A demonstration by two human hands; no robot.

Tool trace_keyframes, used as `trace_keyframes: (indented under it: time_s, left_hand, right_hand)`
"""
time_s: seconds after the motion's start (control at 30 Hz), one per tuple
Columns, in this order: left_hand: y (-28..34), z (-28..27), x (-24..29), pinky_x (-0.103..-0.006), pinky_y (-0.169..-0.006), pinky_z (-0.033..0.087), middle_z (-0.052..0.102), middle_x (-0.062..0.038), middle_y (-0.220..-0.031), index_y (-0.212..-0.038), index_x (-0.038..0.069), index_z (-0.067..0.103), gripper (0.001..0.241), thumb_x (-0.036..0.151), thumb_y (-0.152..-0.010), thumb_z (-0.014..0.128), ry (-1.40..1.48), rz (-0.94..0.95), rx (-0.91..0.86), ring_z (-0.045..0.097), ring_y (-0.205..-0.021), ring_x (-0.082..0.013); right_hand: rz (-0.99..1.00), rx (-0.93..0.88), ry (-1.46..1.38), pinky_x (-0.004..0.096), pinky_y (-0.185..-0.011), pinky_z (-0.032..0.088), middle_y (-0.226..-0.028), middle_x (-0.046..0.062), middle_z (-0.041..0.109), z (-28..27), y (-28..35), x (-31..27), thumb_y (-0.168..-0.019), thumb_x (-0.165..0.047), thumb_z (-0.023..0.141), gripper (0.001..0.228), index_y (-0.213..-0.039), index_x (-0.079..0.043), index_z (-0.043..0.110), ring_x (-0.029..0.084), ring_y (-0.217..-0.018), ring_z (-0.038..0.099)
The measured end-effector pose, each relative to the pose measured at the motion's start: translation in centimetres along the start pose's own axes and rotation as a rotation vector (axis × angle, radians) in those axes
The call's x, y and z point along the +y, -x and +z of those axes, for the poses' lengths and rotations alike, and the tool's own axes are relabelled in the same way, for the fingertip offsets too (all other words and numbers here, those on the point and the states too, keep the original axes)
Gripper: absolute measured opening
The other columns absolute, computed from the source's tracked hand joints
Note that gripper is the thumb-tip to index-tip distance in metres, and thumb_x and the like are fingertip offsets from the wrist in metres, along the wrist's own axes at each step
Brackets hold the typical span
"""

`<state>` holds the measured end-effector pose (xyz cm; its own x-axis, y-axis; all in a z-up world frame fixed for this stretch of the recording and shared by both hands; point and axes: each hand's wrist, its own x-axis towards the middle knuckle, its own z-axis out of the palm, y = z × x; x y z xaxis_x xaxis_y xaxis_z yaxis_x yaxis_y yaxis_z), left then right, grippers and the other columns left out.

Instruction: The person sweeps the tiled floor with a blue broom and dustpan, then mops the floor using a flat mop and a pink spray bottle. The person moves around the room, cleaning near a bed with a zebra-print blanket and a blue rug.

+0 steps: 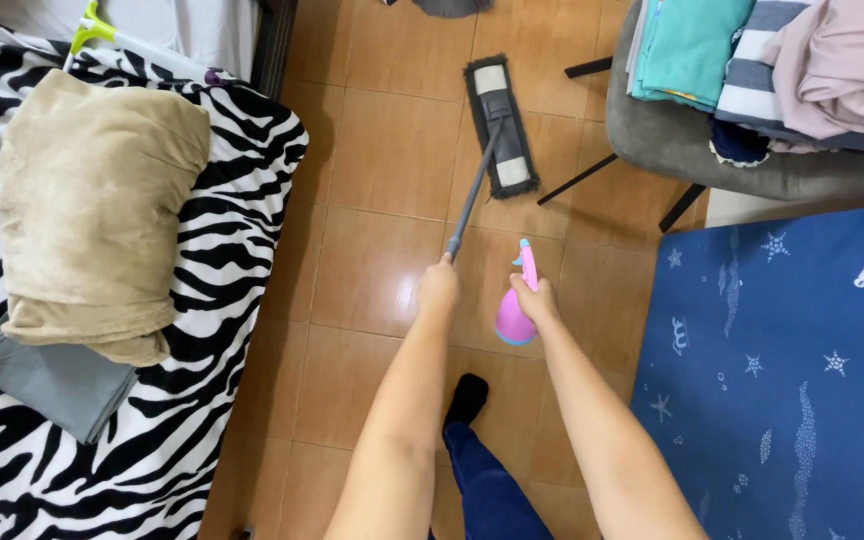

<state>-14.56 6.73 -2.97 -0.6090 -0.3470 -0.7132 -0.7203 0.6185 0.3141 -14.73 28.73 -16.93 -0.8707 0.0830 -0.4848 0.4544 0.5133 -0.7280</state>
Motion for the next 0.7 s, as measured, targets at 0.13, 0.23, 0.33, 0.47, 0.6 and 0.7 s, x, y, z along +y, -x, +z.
trace_keyframes:
  time_s: [0.13,0.23,0.33,0.47,0.6,0.7]
  left_hand:
    - [-3.3,3.9,-1.4,-0.0535,-0.09,0.056,0.069,-0.022,-0.12,-0.143,0.02,0.057,0.041,0.024,-0.108,0.035,-0.07,0.097,0.075,0.068,-0.11,-0.0401]
    - [-3.3,4.6,-3.3,-0.0509,-0.087,0.058,0.07,-0.023,-0.115,-0.14,0.015,0.057,0.041,0.025,-0.107,0.036,-0.192,0.151,0.122,0.07,-0.105,-0.0392]
    - [-3.1,5.3,-6.1,-0.0502,-0.083,0.06,0.07,-0.023,-0.113,-0.139,0.014,0.058,0.041,0.027,-0.108,0.033,-0.28,0.207,0.126,0.072,-0.102,-0.0388]
    - [0.4,5.0,-10.4,-0.0489,-0.087,0.059,0.071,-0.022,-0.113,-0.122,0.006,0.069,0.05,0.036,-0.112,0.031,-0.259,0.219,0.158,0.072,-0.104,-0.0389]
    - [5.5,4.7,-15.9,-0.0512,-0.093,0.056,0.072,-0.023,-0.114,-0.112,0.001,0.074,0.06,0.042,-0.111,0.03,-0.132,0.124,0.127,0.07,-0.108,-0.0406]
    - [9.2,5.3,-21.8,-0.0514,-0.097,0.054,0.073,-0.024,-0.115,-0.113,0.002,0.074,0.061,0.044,-0.11,0.029,-0.119,0.102,0.118,0.069,-0.11,-0.0409]
  right_hand:
    - [0.091,-0.008,-0.243,0.035,-0.065,0.052,-0.079,0.004,0.071,-0.4,3.0,-0.5,-0.09,-0.036,0.072,0.036,-0.105,-0.005,0.076,0.015,-0.071,0.065]
    - [0.069,-0.006,-0.408,0.033,-0.063,0.051,-0.079,0.002,0.068,0.7,4.8,0.0,-0.092,-0.033,0.071,0.035,-0.109,-0.003,0.075,0.011,-0.07,0.062]
    - [0.08,-0.005,-0.297,0.033,-0.062,0.049,-0.077,0.004,0.068,1.3,8.1,-2.2,-0.092,-0.035,0.072,0.038,-0.111,-0.002,0.078,0.011,-0.069,0.061]
    - [0.085,-0.024,-0.296,0.032,-0.062,0.051,-0.079,0.003,0.069,3.2,12.1,-2.7,-0.093,-0.038,0.072,0.041,-0.114,-0.002,0.077,0.011,-0.068,0.063]
    - [0.059,-0.019,-0.272,0.037,-0.048,0.043,-0.073,0.005,0.062,4.4,17.1,-3.8,-0.095,-0.041,0.071,0.042,-0.107,-0.001,0.068,0.016,-0.059,0.056]
    - [0.138,-0.029,-0.151,0.036,-0.042,0.043,-0.069,0.005,0.061,4.4,24.0,-7.7,-0.093,-0.044,0.067,0.038,-0.104,-0.008,0.065,0.018,-0.053,0.057]
